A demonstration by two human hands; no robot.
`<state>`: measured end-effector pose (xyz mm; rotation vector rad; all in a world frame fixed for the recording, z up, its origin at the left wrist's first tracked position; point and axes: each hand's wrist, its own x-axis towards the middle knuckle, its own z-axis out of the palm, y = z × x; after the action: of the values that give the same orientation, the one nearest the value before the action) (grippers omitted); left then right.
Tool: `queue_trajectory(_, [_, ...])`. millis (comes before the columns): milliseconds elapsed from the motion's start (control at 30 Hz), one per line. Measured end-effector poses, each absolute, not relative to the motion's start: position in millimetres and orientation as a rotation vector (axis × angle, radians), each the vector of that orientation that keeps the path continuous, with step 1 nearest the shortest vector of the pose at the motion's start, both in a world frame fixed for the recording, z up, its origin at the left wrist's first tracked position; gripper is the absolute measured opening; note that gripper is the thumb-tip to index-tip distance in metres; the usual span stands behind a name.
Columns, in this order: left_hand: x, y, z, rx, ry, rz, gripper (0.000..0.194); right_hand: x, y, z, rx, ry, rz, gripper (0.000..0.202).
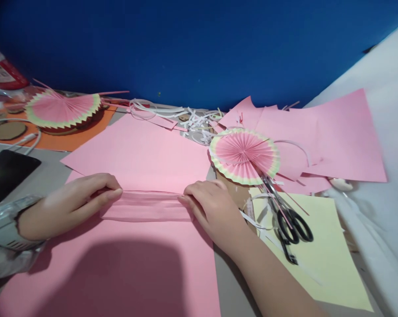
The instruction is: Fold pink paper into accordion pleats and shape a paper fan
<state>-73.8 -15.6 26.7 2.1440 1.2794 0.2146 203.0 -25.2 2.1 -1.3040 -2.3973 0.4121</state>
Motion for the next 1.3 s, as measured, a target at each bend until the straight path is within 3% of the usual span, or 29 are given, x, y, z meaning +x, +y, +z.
queue_trajectory(300, [-76.4,-13.8,22.0,2.100,1.256,0.313,0.025,206.2,-26.6,-0.1,-1.311,-2.390,0.375,0.008])
queue_trajectory(533, [-78.7,-5.6,13.2,2.432,1.152,0.350,0.024,201.8,-23.6,2.1,-1.351,-2.387,0.449,0.015])
queue_trajectory(733, [-83.9,-0.2,4.0,2.268,1.200,0.396,0.023,199.8,-24.6,3.1,-1.448,-2.351,0.636,0.013])
queue_trajectory(867, [-83.2,-2.2,4.4,2.242,1.272,0.440,0.022,198.4,-24.9,2.2,-1.421,-2.372,0.585,0.012])
queue_trajectory(1300, [-61.0,-21.5,9.1,2.537,1.121,0.174,0.022,174.3,-36.4,-0.2,-1.239,-2.562,0.554,0.019])
